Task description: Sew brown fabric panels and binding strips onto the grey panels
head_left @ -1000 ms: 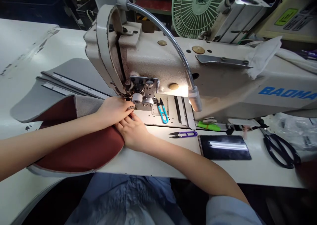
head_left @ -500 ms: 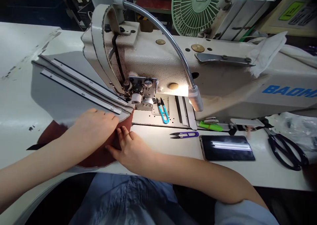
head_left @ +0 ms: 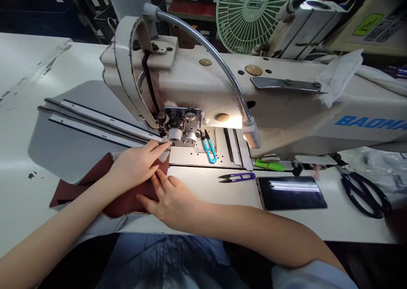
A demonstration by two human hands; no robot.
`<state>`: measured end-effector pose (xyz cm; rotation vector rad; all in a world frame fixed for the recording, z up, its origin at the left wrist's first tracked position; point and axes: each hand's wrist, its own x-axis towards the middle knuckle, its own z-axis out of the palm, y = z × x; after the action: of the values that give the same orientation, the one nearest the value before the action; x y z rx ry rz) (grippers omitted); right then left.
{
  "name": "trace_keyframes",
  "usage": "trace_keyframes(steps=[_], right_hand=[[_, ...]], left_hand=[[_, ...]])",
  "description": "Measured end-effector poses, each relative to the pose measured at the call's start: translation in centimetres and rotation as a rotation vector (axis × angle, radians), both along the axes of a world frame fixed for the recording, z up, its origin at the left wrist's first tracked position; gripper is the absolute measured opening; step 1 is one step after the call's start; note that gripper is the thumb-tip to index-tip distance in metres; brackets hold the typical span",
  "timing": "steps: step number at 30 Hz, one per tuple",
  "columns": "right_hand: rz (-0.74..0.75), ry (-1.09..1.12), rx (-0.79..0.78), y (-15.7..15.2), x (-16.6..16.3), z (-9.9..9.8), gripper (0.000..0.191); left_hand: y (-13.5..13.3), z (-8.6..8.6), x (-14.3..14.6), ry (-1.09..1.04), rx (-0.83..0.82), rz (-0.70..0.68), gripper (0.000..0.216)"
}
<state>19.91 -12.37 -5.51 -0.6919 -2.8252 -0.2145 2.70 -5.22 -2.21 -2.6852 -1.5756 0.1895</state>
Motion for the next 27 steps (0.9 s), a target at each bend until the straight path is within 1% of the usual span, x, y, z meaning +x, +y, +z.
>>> trace_keyframes(steps=[3,5,10,12,16,18,21,27], right_hand=[[0.013,0.000,-0.003,0.08,0.03,-0.05,0.038],[0.020,0.007,0.010,0.14,0.09,-0.05,0.038],[0.028,0.010,0.010,0.30,0.21,0.01,0.039],[0.031,0.011,-0.007,0.34,0.22,0.08,0.039],[0.029,0.001,-0.083,0.24,0.22,0.30,0.036],[0.017,-0.006,-0.103,0.10,0.22,0.39,0.036],[0.002,-0.011,-0.086,-0.12,0.22,0.45,0.038],[0.001,-0.026,-0.118,-0.11,0.22,0.70,0.037]], left_hand=[[-0.18,-0.43,-0.22,-0.057,0.081,-0.095,0.060],[-0.28,-0.61,-0.43,-0.082,0.102,-0.139,0.059],[-0.32,-0.80,-0.62,-0.110,0.124,-0.182,0.053],[-0.27,-0.77,-0.38,-0.104,0.114,-0.167,0.051],[-0.18,-0.62,0.19,-0.059,0.092,-0.053,0.048],[-0.27,-0.52,0.21,-0.036,0.075,-0.068,0.048],[-0.61,-0.38,0.02,-0.007,0.037,-0.104,0.052],[-0.64,-0.03,0.26,0.021,-0.012,-0.068,0.058]])
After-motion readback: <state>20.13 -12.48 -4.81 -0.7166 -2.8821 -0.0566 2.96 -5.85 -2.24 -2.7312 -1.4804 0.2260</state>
